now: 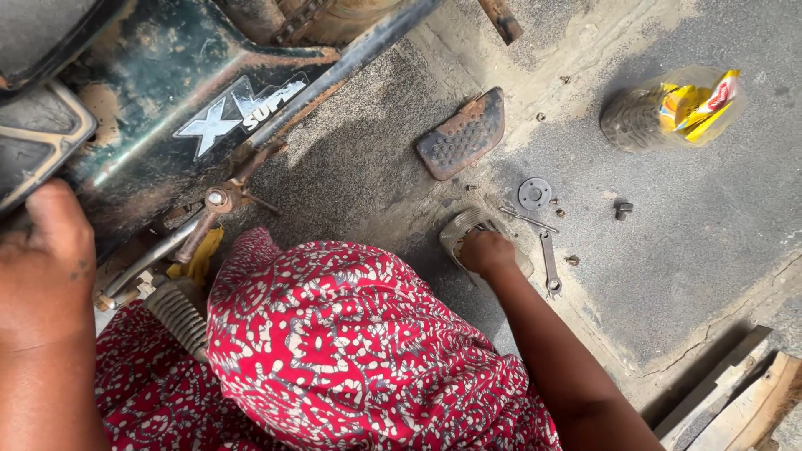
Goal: The recorder is dismantling and organizing small parts from a motorcycle.
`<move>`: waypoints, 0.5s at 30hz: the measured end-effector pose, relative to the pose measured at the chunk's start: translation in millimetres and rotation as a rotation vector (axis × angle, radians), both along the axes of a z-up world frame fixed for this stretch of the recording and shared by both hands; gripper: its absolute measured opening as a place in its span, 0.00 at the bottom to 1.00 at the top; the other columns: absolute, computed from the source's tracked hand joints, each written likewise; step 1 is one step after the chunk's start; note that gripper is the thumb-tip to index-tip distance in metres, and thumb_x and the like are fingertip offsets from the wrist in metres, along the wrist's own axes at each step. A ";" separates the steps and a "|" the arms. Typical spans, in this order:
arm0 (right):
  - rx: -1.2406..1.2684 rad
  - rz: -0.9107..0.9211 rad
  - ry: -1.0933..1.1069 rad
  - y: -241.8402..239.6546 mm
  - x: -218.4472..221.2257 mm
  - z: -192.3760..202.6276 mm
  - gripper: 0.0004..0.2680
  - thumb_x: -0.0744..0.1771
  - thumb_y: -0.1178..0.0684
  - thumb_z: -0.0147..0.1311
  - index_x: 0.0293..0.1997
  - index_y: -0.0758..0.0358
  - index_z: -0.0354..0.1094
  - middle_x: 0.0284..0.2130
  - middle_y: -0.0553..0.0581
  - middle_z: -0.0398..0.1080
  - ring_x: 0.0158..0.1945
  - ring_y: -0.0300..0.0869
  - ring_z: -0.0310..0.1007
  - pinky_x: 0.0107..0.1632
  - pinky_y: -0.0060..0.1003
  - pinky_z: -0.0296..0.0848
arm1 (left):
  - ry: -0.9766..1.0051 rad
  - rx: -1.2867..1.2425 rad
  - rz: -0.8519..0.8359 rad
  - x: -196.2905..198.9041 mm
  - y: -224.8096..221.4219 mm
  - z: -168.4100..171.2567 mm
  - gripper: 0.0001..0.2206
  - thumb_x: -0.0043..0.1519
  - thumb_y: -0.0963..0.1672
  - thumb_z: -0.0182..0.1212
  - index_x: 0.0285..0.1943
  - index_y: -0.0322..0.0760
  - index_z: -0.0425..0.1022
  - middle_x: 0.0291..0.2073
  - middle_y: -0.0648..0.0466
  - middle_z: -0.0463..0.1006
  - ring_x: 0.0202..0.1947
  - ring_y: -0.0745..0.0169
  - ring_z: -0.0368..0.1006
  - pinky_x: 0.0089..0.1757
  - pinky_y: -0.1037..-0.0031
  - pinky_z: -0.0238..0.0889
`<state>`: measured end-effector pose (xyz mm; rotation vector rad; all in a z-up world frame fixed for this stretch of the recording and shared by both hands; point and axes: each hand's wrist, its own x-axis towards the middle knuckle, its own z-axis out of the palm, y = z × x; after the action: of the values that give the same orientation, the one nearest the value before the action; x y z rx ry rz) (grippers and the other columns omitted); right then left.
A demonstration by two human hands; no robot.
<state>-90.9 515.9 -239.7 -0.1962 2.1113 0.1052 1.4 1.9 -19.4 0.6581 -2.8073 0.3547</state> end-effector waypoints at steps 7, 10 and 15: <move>-0.624 -0.825 -0.240 9.7 -18.0 123.4 0.11 0.71 0.53 0.44 0.58 0.60 0.67 0.41 0.68 0.79 0.25 0.43 0.80 0.25 0.36 0.77 | 0.139 0.104 -0.202 2.5 5.8 5.3 0.15 0.77 0.42 0.44 0.52 0.29 0.79 0.39 0.49 0.84 0.32 0.56 0.79 0.32 0.73 0.66; -0.675 -0.821 -0.171 31.6 -20.9 151.4 0.11 0.70 0.55 0.43 0.56 0.61 0.69 0.41 0.64 0.80 0.22 0.42 0.77 0.24 0.36 0.75 | 0.149 0.121 -0.221 2.3 3.2 3.3 0.15 0.78 0.42 0.43 0.54 0.29 0.79 0.40 0.49 0.84 0.34 0.57 0.79 0.33 0.73 0.67; -0.715 -0.879 0.135 74.9 -30.5 153.1 0.11 0.69 0.61 0.42 0.52 0.64 0.72 0.46 0.55 0.79 0.22 0.40 0.76 0.25 0.34 0.77 | 0.126 0.096 -0.138 -13.9 24.1 22.7 0.16 0.76 0.43 0.46 0.48 0.28 0.80 0.31 0.45 0.81 0.25 0.51 0.75 0.27 0.67 0.62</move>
<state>-121.4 590.7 -86.7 0.3410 2.1033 -1.1812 -12.5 26.0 3.3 0.4845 -2.7434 0.1478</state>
